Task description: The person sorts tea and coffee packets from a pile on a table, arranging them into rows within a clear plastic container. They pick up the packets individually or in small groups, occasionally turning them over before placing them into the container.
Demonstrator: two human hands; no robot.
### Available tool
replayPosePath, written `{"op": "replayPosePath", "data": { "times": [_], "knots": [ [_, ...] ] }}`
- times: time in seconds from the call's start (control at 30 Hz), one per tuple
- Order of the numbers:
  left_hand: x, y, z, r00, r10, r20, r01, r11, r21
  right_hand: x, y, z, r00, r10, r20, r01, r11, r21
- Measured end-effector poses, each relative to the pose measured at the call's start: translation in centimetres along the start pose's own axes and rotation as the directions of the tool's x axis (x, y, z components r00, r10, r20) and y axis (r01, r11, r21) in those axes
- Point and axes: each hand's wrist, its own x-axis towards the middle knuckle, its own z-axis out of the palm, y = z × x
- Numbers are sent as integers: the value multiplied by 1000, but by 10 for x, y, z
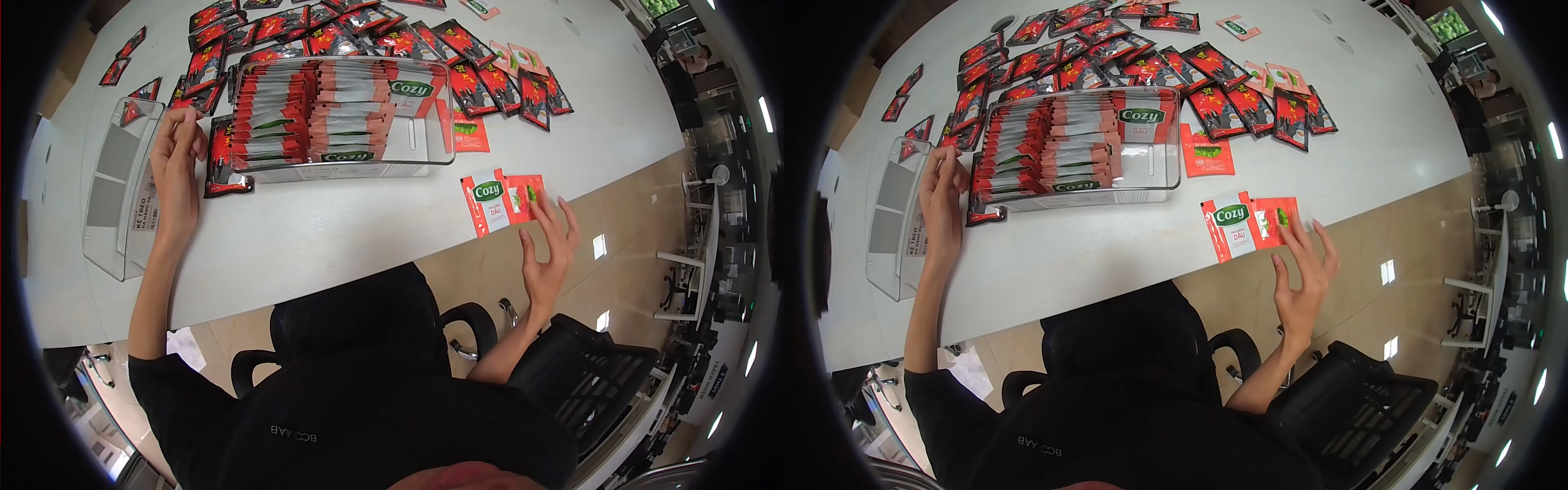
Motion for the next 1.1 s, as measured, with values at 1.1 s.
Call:
{"op": "replayPosePath", "data": {
  "times": [1.1],
  "knots": [
    [-1, 2, 2, 1000, -2, -8, 2, 1000, 0, 60, -69, 41, 969, -231, 89, 217, 965, 148]
  ]
}}
